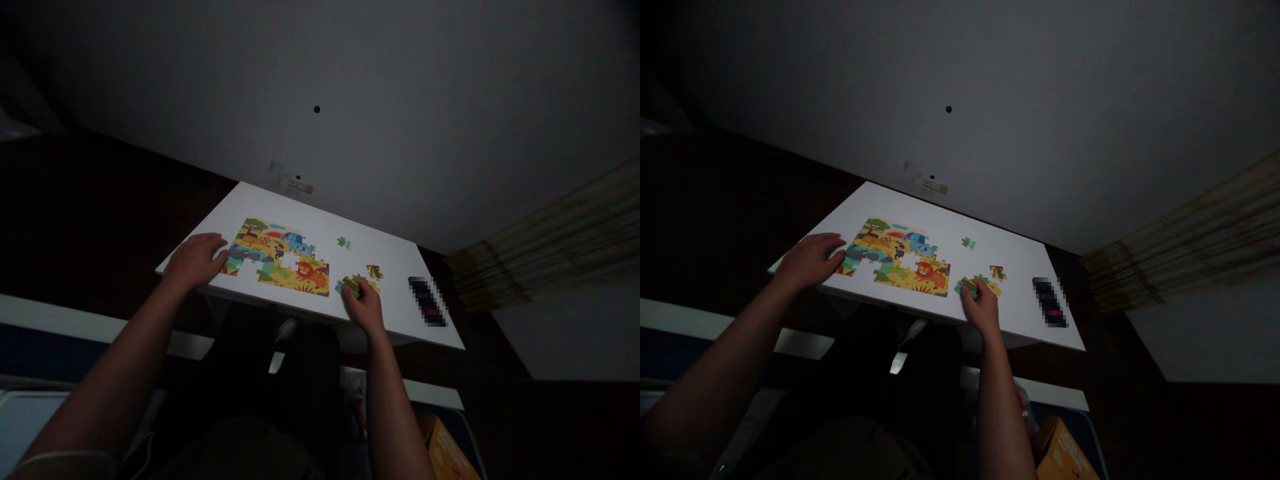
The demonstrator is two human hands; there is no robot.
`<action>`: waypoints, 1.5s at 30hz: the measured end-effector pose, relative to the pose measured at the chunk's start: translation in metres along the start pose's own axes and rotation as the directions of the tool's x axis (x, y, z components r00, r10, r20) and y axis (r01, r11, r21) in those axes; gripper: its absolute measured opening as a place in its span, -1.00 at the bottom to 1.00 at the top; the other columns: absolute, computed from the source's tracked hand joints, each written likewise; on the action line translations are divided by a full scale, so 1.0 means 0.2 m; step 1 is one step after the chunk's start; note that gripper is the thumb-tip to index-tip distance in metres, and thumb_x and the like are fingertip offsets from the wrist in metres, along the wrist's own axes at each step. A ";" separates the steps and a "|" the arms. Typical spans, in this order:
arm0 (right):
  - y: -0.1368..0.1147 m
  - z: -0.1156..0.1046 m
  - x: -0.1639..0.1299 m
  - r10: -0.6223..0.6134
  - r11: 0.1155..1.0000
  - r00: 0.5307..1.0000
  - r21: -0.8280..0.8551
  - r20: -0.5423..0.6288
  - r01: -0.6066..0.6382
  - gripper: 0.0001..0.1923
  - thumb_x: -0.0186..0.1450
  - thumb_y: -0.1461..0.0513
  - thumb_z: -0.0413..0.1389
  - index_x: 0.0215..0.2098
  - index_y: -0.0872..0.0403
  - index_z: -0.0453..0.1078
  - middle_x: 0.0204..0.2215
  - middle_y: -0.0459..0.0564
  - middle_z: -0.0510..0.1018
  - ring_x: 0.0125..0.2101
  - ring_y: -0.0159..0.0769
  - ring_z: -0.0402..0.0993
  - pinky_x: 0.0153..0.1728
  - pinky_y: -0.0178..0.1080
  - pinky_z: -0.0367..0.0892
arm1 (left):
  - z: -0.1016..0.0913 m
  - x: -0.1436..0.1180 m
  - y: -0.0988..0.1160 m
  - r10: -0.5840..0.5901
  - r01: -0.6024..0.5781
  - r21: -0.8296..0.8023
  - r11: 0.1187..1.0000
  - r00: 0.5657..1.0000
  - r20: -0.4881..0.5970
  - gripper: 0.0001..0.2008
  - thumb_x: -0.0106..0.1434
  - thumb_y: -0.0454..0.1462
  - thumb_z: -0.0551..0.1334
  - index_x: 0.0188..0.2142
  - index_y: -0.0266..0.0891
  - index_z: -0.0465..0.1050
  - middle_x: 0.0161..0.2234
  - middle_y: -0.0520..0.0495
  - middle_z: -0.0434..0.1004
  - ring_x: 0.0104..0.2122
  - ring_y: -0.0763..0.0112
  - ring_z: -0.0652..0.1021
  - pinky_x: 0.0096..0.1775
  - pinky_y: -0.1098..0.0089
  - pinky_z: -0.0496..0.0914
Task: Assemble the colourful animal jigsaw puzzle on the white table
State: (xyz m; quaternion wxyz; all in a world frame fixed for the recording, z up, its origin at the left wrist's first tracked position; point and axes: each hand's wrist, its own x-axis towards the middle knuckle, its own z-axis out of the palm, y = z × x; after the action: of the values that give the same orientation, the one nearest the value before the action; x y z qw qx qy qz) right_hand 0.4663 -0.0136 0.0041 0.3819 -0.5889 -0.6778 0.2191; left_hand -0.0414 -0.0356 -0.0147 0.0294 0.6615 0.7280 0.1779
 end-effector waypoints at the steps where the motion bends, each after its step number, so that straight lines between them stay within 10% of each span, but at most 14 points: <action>1: 0.00 0.00 0.00 0.000 1.000 1.000 -0.001 -0.004 0.000 -0.55 0.40 -0.22 0.29 -0.08 -0.10 0.71 -0.03 0.22 0.90 0.03 0.30 0.83 0.18 0.22 0.69 | 0.00 0.00 0.00 0.003 -0.003 -0.003 1.000 1.000 -0.003 -0.34 0.60 0.05 0.11 0.38 -0.17 0.77 0.53 -0.32 0.69 0.52 -0.29 0.62 0.51 -0.17 0.50; 45: -0.03 -0.01 0.00 0.023 1.000 1.000 0.010 0.020 -0.023 -0.56 0.40 -0.23 0.26 -0.10 -0.12 0.71 -0.05 0.20 0.91 0.02 0.32 0.82 0.19 0.29 0.70 | -0.03 -0.01 0.03 -0.042 0.042 -0.011 0.999 0.999 -0.020 -0.35 0.52 0.06 0.12 0.28 -0.18 0.81 0.43 -0.34 0.76 0.45 -0.29 0.66 0.49 -0.14 0.51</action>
State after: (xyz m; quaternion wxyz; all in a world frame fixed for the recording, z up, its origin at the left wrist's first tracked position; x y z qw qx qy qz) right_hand 0.4646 -0.0160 0.0095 0.3755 -0.5925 -0.6737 0.2327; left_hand -0.0365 -0.0387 -0.0066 0.0294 0.6439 0.7411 0.1879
